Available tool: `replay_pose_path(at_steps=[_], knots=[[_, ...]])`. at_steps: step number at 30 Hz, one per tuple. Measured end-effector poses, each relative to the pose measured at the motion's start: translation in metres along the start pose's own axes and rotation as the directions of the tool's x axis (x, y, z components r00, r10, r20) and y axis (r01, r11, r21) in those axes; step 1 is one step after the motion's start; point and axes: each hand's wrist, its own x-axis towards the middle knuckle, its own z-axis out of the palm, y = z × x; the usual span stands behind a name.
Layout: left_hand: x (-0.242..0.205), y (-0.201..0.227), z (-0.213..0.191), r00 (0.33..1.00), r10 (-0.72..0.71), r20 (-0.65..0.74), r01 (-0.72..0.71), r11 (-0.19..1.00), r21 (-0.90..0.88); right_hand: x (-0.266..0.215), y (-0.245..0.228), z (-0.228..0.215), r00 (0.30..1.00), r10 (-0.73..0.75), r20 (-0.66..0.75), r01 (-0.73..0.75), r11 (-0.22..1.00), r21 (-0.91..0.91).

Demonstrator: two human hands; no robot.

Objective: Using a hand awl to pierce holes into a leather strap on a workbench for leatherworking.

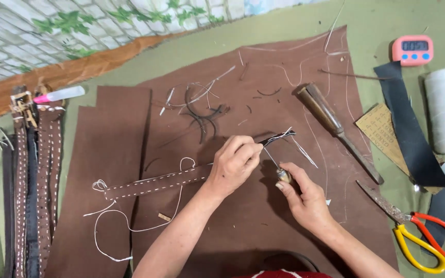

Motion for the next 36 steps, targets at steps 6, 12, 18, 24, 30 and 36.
replay_pose_path(at_steps=[6,12,18,24,30,36], knots=[[0.014,-0.008,-0.017,0.970,0.175,-0.168,-0.156,0.980,0.121,0.030,-0.006,0.029,0.924,-0.267,-0.273,0.276,0.961,-0.004],[0.000,-0.007,-0.018,0.961,0.240,-0.137,-0.206,0.952,0.228,0.034,-0.017,0.028,0.918,-0.293,-0.267,0.307,0.952,0.009],[0.009,0.011,-0.021,0.944,0.310,-0.109,-0.274,0.926,0.258,0.065,-0.028,0.012,0.981,-0.149,-0.121,0.170,0.966,0.194],[0.011,0.023,-0.024,0.949,0.301,-0.093,-0.277,0.938,0.207,0.070,-0.063,0.009,1.000,-0.002,-0.006,0.004,0.898,0.439],[-0.002,0.024,-0.006,0.948,0.237,-0.214,-0.212,0.968,0.130,0.058,-0.073,0.017,0.990,0.070,-0.127,0.003,0.865,0.501],[-0.017,0.028,0.012,0.942,0.144,-0.304,-0.136,0.990,0.048,0.051,-0.097,0.016,0.968,-0.051,-0.246,0.168,0.860,0.483]])
